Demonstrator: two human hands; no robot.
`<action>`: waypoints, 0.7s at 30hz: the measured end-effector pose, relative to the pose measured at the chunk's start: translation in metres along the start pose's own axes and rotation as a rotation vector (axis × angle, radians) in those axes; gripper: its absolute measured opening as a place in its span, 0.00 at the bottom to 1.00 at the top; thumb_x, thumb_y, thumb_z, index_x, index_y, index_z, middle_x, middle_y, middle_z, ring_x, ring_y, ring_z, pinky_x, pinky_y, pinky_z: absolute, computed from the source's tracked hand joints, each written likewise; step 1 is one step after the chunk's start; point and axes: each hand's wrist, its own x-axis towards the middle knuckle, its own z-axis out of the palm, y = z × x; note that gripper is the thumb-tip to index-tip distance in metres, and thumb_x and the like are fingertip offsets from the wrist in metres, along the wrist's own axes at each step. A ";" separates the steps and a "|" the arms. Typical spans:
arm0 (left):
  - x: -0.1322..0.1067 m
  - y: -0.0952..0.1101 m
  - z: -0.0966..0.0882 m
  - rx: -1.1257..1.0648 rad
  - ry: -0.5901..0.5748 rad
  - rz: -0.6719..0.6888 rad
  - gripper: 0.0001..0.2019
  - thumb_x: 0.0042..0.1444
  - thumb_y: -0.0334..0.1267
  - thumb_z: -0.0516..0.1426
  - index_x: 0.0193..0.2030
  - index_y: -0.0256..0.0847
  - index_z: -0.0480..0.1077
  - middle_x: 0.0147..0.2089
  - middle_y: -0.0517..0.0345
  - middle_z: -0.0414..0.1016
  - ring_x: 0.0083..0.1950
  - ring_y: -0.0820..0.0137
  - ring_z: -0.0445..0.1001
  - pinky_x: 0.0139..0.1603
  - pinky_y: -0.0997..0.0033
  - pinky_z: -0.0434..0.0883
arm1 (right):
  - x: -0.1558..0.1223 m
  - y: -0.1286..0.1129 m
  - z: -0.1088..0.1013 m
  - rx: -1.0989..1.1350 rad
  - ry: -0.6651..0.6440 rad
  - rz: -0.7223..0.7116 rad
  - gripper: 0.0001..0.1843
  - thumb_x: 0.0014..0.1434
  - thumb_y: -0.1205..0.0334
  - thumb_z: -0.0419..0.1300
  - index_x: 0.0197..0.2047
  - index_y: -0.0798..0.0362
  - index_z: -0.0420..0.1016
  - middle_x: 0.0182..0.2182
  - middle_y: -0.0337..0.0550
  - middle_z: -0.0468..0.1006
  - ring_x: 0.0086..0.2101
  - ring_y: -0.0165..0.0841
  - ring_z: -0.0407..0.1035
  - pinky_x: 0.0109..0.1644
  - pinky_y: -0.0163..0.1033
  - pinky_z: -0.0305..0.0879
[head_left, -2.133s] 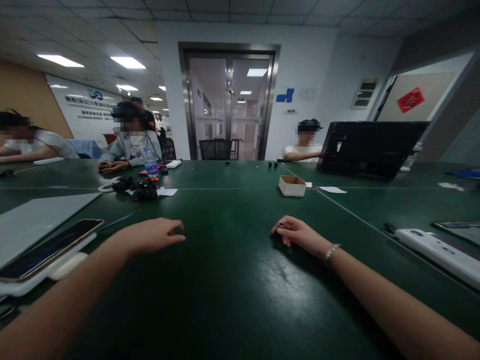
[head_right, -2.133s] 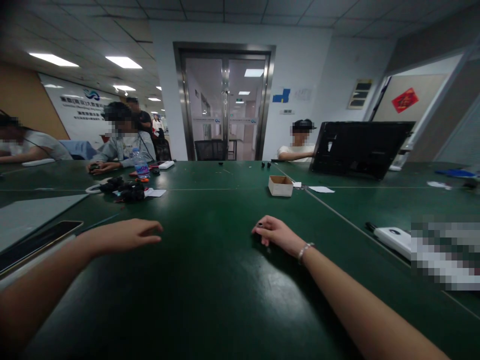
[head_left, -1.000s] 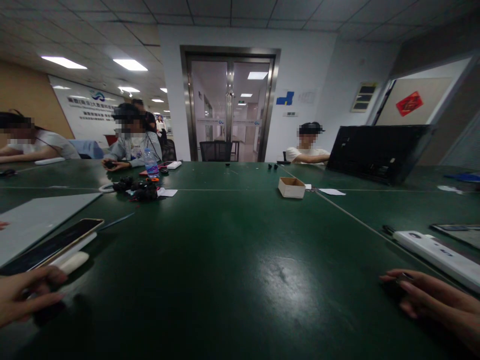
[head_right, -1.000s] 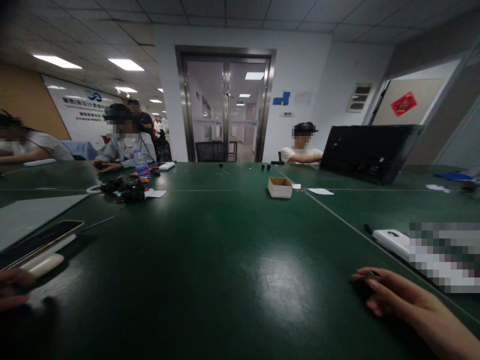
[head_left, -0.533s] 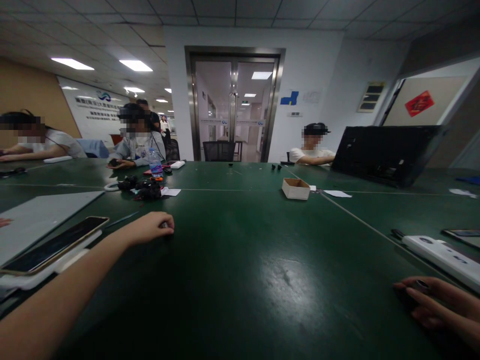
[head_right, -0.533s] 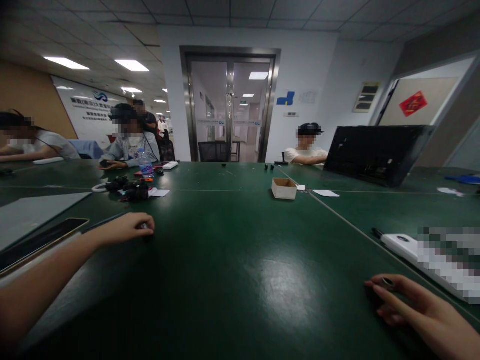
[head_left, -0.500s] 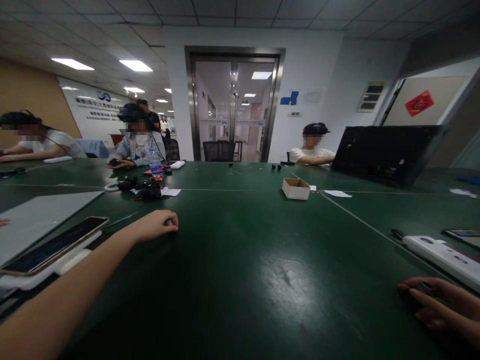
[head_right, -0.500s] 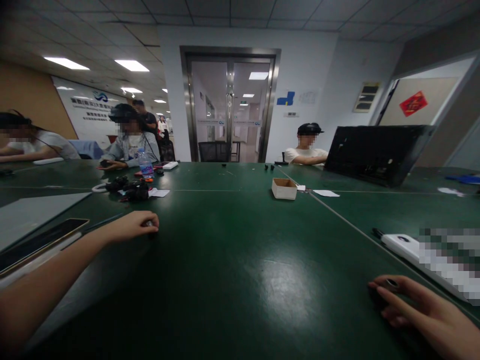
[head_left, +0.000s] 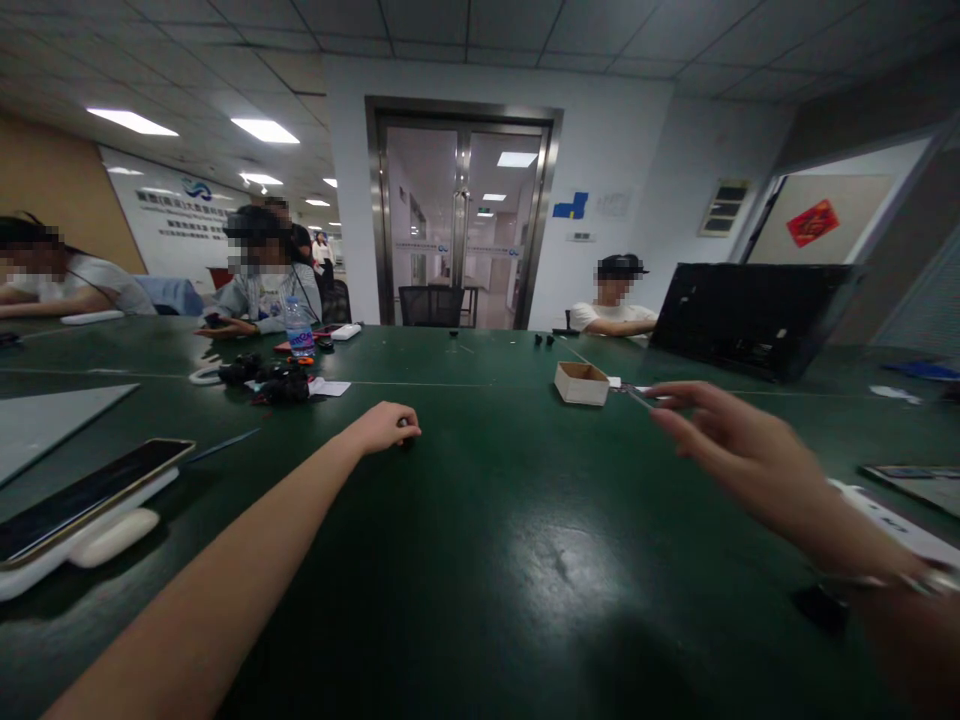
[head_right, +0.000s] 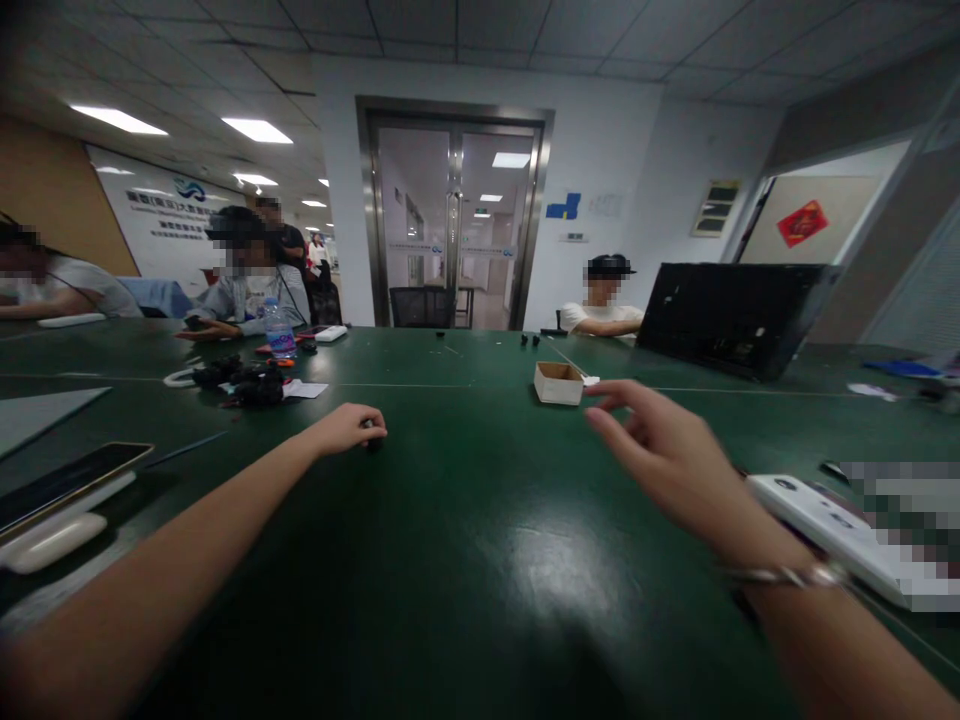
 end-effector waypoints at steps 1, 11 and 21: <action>0.007 0.001 0.004 -0.052 0.016 0.001 0.13 0.45 0.49 0.58 0.30 0.41 0.73 0.29 0.57 0.74 0.25 0.71 0.70 0.29 0.73 0.62 | 0.020 -0.017 0.021 0.004 -0.072 -0.073 0.20 0.55 0.47 0.55 0.47 0.50 0.69 0.30 0.45 0.71 0.24 0.30 0.62 0.24 0.35 0.59; 0.058 -0.008 0.072 -0.949 0.556 -0.197 0.23 0.39 0.53 0.61 0.36 0.35 0.68 0.28 0.57 0.70 0.25 0.77 0.66 0.25 0.77 0.61 | 0.136 -0.024 0.249 0.887 -0.554 0.426 0.18 0.60 0.50 0.52 0.50 0.50 0.57 0.32 0.42 0.69 0.21 0.29 0.71 0.26 0.38 0.71; 0.045 0.003 0.077 -0.892 0.331 -0.129 0.14 0.46 0.43 0.62 0.35 0.35 0.70 0.30 0.54 0.72 0.29 0.74 0.70 0.28 0.77 0.66 | 0.120 -0.010 0.265 1.257 -0.435 0.349 0.10 0.52 0.73 0.62 0.39 0.59 0.67 0.24 0.42 0.74 0.23 0.27 0.71 0.27 0.32 0.70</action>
